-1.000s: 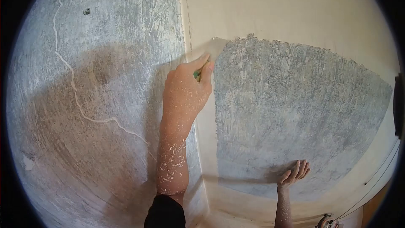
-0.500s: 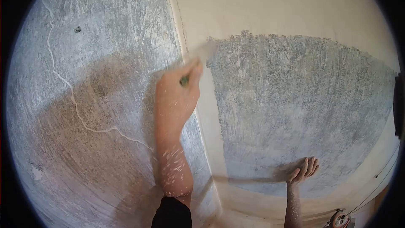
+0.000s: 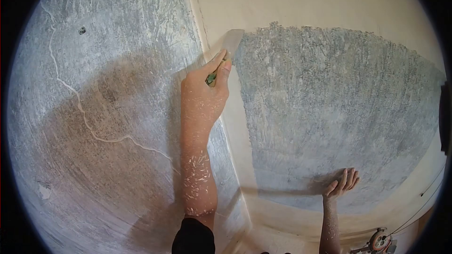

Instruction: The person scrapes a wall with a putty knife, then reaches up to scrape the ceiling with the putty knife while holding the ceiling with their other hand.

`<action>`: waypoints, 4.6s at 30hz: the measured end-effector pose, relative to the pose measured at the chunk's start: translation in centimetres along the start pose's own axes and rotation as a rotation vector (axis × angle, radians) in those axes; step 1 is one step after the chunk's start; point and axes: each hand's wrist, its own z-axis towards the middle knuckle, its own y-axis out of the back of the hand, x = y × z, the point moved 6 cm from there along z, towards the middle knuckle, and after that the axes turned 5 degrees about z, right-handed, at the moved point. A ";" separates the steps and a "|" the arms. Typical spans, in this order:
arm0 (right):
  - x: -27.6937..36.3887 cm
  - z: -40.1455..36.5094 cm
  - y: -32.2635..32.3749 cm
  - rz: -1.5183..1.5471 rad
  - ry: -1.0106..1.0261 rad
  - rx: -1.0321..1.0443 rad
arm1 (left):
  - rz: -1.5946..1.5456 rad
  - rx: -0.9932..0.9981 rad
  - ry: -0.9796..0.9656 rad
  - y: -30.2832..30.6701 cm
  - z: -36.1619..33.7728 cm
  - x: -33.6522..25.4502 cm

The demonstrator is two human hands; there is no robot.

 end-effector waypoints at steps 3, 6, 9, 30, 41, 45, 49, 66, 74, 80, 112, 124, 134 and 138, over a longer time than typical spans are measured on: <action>0.0 0.1 0.0 0.010 0.015 -0.007 | -0.008 0.009 -0.058 0.2 0.3 0.1; 0.1 0.1 0.0 0.010 0.002 0.004 | 0.004 -0.001 -0.059 0.0 0.4 0.1; -0.3 -0.2 -0.1 0.016 0.020 0.001 | -0.011 0.047 -0.017 0.4 0.3 -0.2; -0.2 0.2 0.2 0.005 -0.008 0.025 | 0.050 -0.017 -0.018 -0.5 0.3 0.3; -0.5 0.2 0.2 0.041 0.025 0.024 | 0.067 -0.037 -0.011 0.8 0.7 -1.0; -0.6 -0.3 0.6 0.048 0.030 0.052 | 0.080 -0.012 -0.027 0.7 0.5 -0.4; -0.6 0.0 0.5 0.043 0.014 0.047 | 0.070 -0.035 -0.063 0.8 0.9 -0.4; -1.9 -1.4 0.3 0.014 0.079 0.104 | 0.055 -0.115 -0.067 -0.1 0.3 -1.6; -2.1 -1.2 0.4 0.009 0.126 0.110 | 0.137 -0.074 -0.020 -0.9 -0.9 -1.9; -1.6 -1.2 0.3 0.006 0.119 0.063 | 0.118 -0.139 -0.075 -1.4 -0.7 -1.3; -1.4 -1.1 0.4 0.001 0.117 0.057 | 0.075 -0.034 -0.071 -1.0 0.5 -1.6; -1.6 -1.2 0.2 0.000 0.121 0.063 | 0.047 -0.054 -0.066 -0.6 0.4 -0.1; -1.3 -1.0 0.3 -0.010 0.115 0.070 | 0.001 -0.062 -0.047 -1.3 0.7 -0.9; -1.6 -1.3 0.2 0.008 0.103 0.061 | 0.109 -0.025 -0.025 -0.3 -0.5 -1.7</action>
